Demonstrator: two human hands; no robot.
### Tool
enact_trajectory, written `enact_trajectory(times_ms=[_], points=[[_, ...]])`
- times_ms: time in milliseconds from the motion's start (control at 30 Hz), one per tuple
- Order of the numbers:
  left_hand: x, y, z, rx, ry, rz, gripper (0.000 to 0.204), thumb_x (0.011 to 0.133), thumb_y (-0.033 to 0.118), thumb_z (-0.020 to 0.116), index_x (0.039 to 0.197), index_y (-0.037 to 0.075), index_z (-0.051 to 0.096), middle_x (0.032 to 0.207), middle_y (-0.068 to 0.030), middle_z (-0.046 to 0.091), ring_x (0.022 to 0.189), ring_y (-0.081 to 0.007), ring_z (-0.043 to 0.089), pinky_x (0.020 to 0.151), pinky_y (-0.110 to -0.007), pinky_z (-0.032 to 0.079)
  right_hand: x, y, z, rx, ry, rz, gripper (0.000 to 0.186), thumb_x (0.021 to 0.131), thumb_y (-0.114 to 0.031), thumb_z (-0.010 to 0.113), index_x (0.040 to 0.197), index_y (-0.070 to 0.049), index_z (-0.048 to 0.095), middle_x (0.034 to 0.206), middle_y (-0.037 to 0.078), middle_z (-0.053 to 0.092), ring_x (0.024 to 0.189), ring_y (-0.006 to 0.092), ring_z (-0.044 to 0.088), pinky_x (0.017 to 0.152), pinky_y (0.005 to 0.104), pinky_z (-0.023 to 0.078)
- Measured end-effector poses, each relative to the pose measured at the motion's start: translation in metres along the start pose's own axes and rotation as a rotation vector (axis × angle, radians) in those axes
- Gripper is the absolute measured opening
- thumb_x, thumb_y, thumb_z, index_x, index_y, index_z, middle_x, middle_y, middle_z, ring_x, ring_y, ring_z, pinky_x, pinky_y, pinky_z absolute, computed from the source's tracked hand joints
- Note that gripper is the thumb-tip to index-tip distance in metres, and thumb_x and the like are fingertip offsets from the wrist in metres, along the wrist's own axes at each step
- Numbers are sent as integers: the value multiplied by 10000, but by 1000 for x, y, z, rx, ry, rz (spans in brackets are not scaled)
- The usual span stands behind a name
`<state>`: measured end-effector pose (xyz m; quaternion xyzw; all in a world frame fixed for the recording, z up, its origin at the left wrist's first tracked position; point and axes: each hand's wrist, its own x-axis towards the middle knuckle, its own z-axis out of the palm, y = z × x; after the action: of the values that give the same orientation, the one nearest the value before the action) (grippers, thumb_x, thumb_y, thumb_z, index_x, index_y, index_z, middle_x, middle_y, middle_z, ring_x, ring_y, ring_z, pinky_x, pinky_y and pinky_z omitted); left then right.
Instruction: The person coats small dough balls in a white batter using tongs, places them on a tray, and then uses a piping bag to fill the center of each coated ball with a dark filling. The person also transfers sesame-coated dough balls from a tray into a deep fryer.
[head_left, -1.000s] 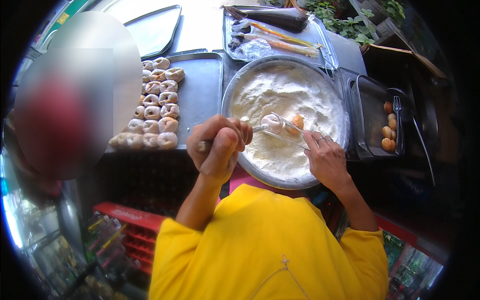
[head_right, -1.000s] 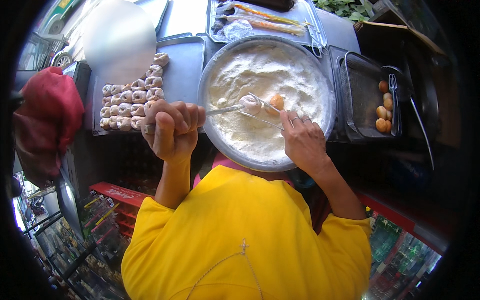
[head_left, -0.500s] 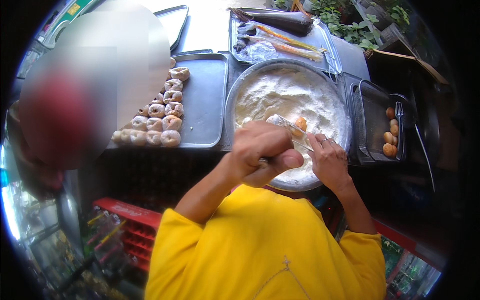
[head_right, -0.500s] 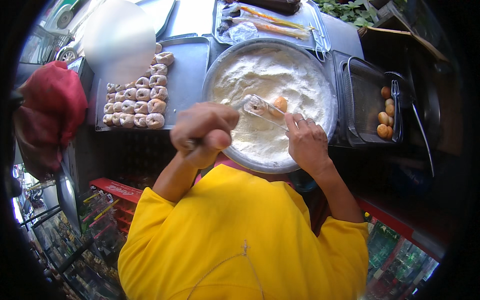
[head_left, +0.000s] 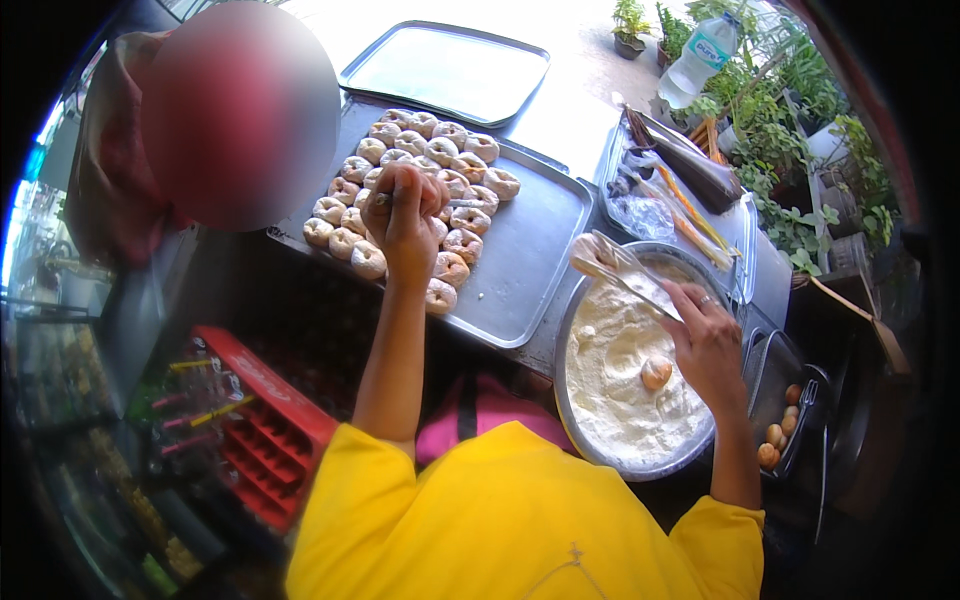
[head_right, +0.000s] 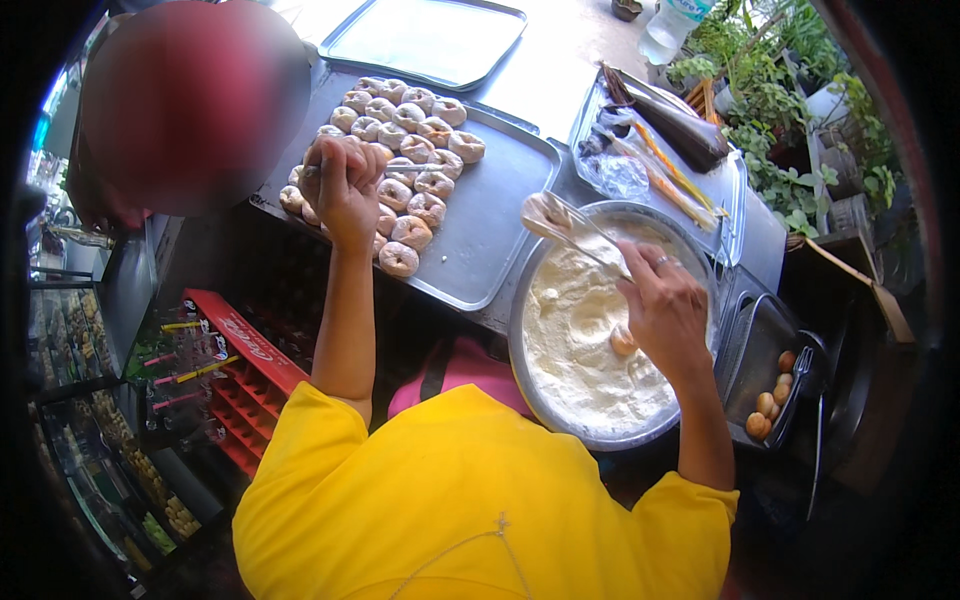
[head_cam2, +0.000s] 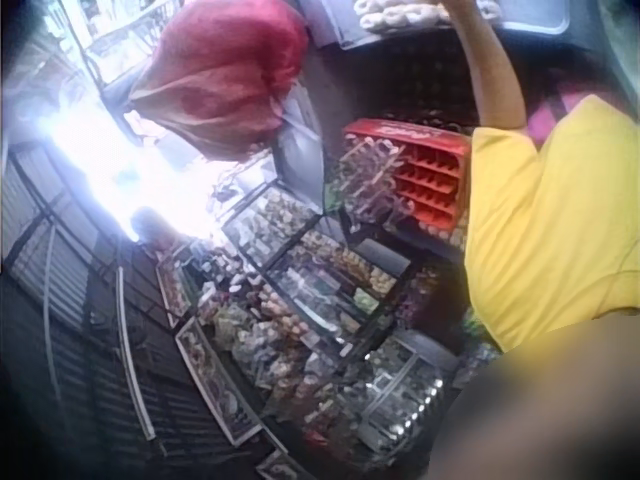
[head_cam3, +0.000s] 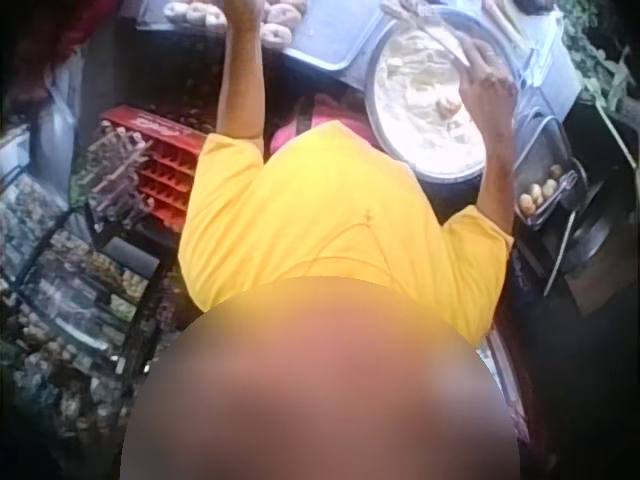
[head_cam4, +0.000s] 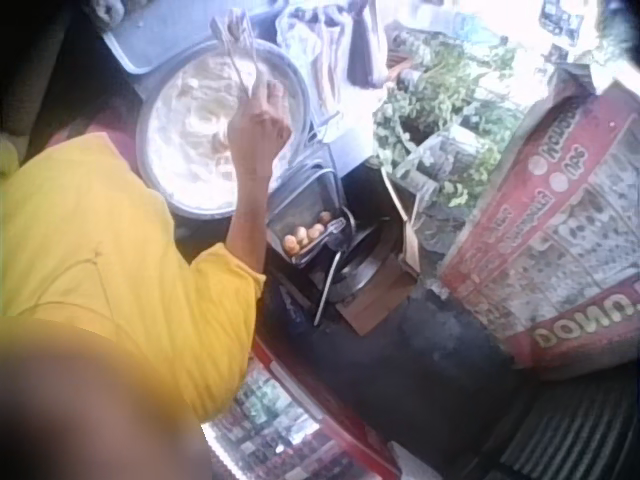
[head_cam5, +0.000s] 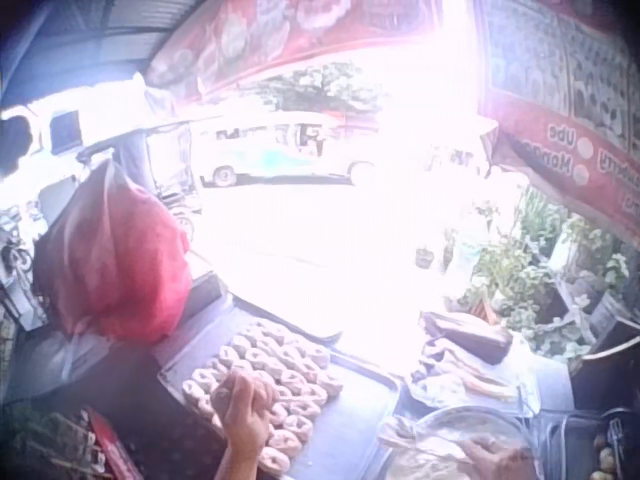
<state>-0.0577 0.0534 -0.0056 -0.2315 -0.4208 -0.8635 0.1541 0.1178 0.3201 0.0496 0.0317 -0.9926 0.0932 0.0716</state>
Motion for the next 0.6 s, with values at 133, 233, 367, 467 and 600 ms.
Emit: enact_trajectory(times_ms=[133, 233, 367, 467, 600], points=[[18, -35, 7, 48, -5, 44, 315, 908, 222, 498, 636, 75, 442, 543, 16, 390, 485, -54, 335, 449, -217, 270, 91, -7, 53, -67, -12, 1, 332, 785, -105, 575, 1111, -45, 548, 1026, 125, 593, 862, 284, 597, 733, 369, 464], [26, -54, 13, 96, -44, -21, 286, 907, 210, 506, 665, 60, 480, 563, 22, 425, 507, -39, 345, 460, -203, 266, 143, -11, 87, -130, -22, -1, 321, 801, -130, 562, 1109, -39, 553, 1025, 121, 598, 869, 265, 606, 747, 368, 482], [25, -58, 0, 140, -72, -86, 290, 903, 212, 513, 664, 49, 487, 564, 25, 433, 517, -33, 348, 465, -200, 268, 170, -14, 116, -142, -93, 27, 327, 809, -145, 538, 1121, -47, 553, 1045, 115, 593, 898, 268, 604, 777, 365, 485], [20, -57, -10, 111, -76, -106, 292, 902, 201, 510, 658, 44, 479, 558, 26, 430, 513, -35, 348, 465, -201, 269, 173, -16, 125, -125, -107, -6, 332, 810, -140, 516, 1128, -50, 551, 1051, 107, 590, 899, 274, 603, 782, 365, 484], [18, -59, -10, 170, -97, -79, 296, 903, 205, 507, 660, 39, 478, 556, 24, 435, 506, -37, 345, 460, -204, 267, 175, -27, 129, -120, -151, 22, 340, 811, -144, 506, 1133, -45, 544, 1070, 112, 578, 922, 279, 592, 796, 371, 478]])
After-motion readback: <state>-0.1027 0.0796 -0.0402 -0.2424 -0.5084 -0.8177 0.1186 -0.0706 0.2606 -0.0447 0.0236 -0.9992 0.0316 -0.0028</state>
